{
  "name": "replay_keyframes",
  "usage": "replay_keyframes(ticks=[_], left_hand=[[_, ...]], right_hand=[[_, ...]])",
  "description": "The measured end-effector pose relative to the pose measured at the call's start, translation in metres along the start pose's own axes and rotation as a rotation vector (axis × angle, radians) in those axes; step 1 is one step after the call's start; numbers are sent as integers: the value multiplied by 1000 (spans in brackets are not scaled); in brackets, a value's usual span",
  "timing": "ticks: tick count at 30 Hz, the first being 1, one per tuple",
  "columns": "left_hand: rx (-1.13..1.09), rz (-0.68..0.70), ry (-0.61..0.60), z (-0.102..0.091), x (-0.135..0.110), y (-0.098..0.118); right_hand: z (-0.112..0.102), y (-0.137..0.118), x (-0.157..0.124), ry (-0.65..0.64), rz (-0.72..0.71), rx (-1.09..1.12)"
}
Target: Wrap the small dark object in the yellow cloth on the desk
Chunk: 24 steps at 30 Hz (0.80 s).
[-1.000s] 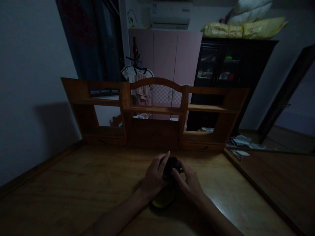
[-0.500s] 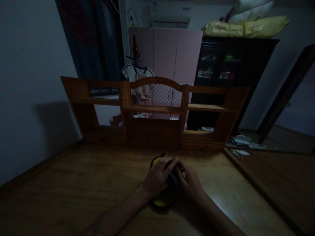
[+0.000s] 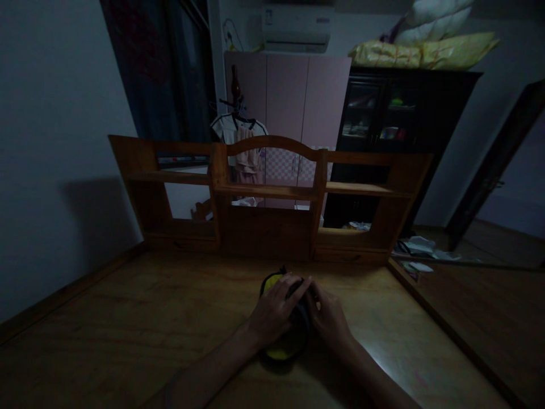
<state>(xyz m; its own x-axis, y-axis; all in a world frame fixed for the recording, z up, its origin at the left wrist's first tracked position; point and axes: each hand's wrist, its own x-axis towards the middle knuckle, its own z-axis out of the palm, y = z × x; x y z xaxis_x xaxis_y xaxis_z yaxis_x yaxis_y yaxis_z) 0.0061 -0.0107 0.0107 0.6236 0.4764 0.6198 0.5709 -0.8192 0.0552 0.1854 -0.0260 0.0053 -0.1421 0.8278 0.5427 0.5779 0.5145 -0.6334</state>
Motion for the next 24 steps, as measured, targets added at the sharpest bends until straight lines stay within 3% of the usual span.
replay_keyframes(ticks=[24], left_hand=[[-23,-9,3,1,-1,0]], right_hand=[[2,-2,-2,39,58,-88]])
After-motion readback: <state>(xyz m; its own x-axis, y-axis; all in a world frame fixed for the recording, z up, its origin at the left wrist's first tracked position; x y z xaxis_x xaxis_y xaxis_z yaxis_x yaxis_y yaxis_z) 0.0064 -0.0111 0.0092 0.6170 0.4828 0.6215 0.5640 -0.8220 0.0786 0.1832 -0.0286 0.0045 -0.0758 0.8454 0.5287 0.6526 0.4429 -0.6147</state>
